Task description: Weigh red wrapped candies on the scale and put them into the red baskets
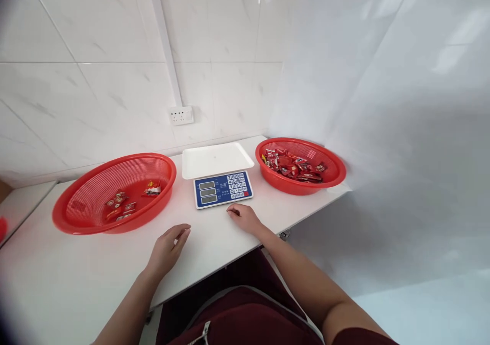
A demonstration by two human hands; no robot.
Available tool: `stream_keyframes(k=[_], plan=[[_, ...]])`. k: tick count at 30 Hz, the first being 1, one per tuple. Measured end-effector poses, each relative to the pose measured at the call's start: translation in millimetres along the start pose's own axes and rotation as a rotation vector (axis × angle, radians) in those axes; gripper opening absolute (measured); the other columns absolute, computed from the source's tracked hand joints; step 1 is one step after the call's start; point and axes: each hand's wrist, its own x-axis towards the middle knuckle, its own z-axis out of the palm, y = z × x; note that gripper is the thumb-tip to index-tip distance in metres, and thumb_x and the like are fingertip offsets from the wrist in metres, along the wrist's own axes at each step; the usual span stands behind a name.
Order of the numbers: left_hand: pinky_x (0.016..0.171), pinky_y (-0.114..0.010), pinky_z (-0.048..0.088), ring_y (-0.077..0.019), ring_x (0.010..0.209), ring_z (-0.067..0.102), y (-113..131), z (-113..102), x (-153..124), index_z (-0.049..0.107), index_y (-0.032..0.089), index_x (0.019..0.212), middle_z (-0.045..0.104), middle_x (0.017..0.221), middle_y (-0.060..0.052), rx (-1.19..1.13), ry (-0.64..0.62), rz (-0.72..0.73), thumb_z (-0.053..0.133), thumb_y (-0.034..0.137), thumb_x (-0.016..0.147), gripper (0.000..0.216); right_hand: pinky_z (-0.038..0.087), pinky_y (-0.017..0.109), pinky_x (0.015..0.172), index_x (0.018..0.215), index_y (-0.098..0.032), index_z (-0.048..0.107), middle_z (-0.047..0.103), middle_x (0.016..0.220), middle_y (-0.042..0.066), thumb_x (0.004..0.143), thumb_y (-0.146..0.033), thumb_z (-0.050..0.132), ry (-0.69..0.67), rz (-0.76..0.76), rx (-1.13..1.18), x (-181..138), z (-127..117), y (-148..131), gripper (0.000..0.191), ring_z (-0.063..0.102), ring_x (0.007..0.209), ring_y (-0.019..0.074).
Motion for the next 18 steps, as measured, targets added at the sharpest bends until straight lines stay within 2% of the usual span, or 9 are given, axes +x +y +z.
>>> stream_keyframes(k=[10,13,16,18], plan=[[0.060,-0.024,0.053,-0.0144,0.070,0.066,-0.9,6.1,1.5,0.064,0.024,0.095,0.071,0.087,-0.002,-0.022,-0.120,-0.043,0.041,0.041,0.091,0.030,0.050,0.028,0.068,0.084,-0.020,0.067,0.070,0.082,0.003,0.081,-0.024,0.051,-0.015,-0.002,0.005,0.1,1.2,1.7,0.017,0.062,0.071,0.0154],[0.060,-0.023,0.054,-0.0140,0.069,0.066,-5.5,4.9,2.7,0.065,0.024,0.094,0.071,0.086,-0.001,-0.041,-0.119,-0.084,0.043,0.042,0.089,0.029,0.050,0.027,0.067,0.084,-0.020,0.068,0.070,0.084,0.003,0.080,-0.022,0.053,-0.042,-0.009,0.012,-3.1,0.3,-0.6,0.016,0.063,0.071,0.0151],[0.061,-0.022,0.054,-0.0147,0.072,0.067,-11.4,4.7,3.9,0.067,0.024,0.091,0.072,0.086,-0.001,-0.071,-0.085,-0.136,0.046,0.044,0.087,0.029,0.050,0.025,0.064,0.085,-0.021,0.069,0.070,0.081,0.003,0.081,-0.023,0.054,-0.071,-0.067,0.001,-6.1,-18.1,-11.7,0.016,0.062,0.069,0.0146],[0.062,-0.022,0.054,-0.0150,0.072,0.068,-13.6,6.1,4.3,0.067,0.024,0.088,0.072,0.085,-0.001,-0.098,-0.057,-0.180,0.049,0.047,0.085,0.030,0.050,0.025,0.063,0.088,-0.021,0.069,0.070,0.081,0.004,0.084,-0.027,0.051,0.004,-0.141,-0.029,-2.8,-47.0,-23.0,0.019,0.062,0.070,0.0147]])
